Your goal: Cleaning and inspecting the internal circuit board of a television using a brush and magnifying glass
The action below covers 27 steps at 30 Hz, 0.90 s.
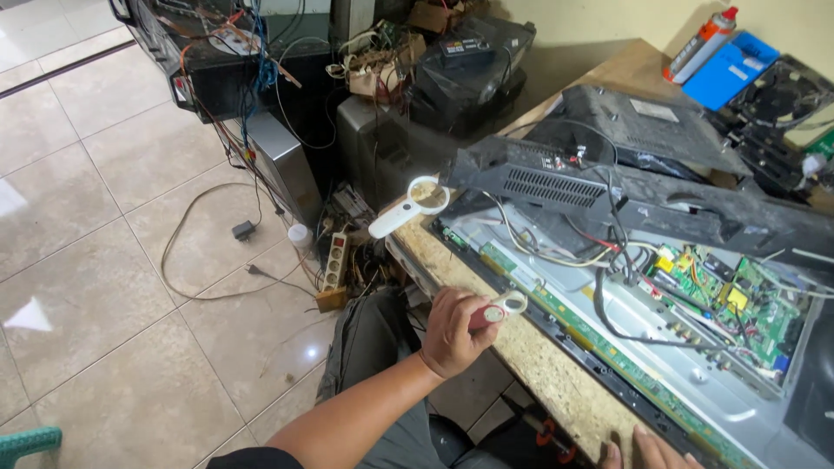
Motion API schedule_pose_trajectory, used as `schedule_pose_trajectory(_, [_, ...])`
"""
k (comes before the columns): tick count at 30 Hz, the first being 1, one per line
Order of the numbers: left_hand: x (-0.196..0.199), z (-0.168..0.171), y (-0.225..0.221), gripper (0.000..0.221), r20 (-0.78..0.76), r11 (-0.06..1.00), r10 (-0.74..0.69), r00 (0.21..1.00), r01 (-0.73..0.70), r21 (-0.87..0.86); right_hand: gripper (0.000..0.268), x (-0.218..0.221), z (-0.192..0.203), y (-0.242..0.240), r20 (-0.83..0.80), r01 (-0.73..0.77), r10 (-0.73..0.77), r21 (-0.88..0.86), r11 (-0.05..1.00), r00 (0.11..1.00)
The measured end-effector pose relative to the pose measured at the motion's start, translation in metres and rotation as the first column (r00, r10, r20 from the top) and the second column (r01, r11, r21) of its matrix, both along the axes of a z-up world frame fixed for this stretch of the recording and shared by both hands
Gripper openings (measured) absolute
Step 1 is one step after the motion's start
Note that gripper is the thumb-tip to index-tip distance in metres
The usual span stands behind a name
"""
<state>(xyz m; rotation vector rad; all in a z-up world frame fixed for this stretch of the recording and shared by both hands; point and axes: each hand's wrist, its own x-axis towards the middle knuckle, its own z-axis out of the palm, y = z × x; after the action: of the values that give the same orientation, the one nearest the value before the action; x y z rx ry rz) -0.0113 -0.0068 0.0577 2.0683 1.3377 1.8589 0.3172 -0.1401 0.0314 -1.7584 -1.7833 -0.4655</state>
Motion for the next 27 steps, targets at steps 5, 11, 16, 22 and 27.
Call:
schedule_pose_trajectory(5, [0.0, -0.013, 0.0, 0.038, -0.007, 0.999, -0.015, 1.0, 0.015, -0.04, 0.014, -0.008, 0.054, 0.005, 0.174, -0.162, 0.159, 0.007, 0.987, 0.972])
schedule_pose_trajectory(11, [-0.009, 0.013, -0.003, 0.036, -0.1, 0.999, -0.042, 0.994, 0.045, 0.031, 0.015, -0.033, 0.103, 0.001, 0.194, -0.249, 0.252, -0.041, 0.968, 0.948])
schedule_pose_trajectory(16, [-0.007, 0.009, -0.005, 0.036, -0.137, 0.999, -0.05, 0.989, 0.051, 0.004, 0.029, -0.034, 0.107, -0.002, 0.161, -0.215, 0.222, -0.057, 0.975, 0.962])
schedule_pose_trajectory(22, [-0.006, 0.011, -0.009, 0.044, -0.051, 0.99, -0.021, 0.998, 0.014, -0.141, 0.009, -0.036, 0.114, 0.0, 0.184, -0.217, 0.221, -0.043, 0.975, 0.958])
schedule_pose_trajectory(27, [0.004, 0.037, -0.014, 0.038, -0.044, 0.99, -0.107, 0.993, 0.102, -0.098, 0.014, -0.035, 0.106, -0.001, 0.188, -0.169, 0.179, -0.069, 0.983, 0.966])
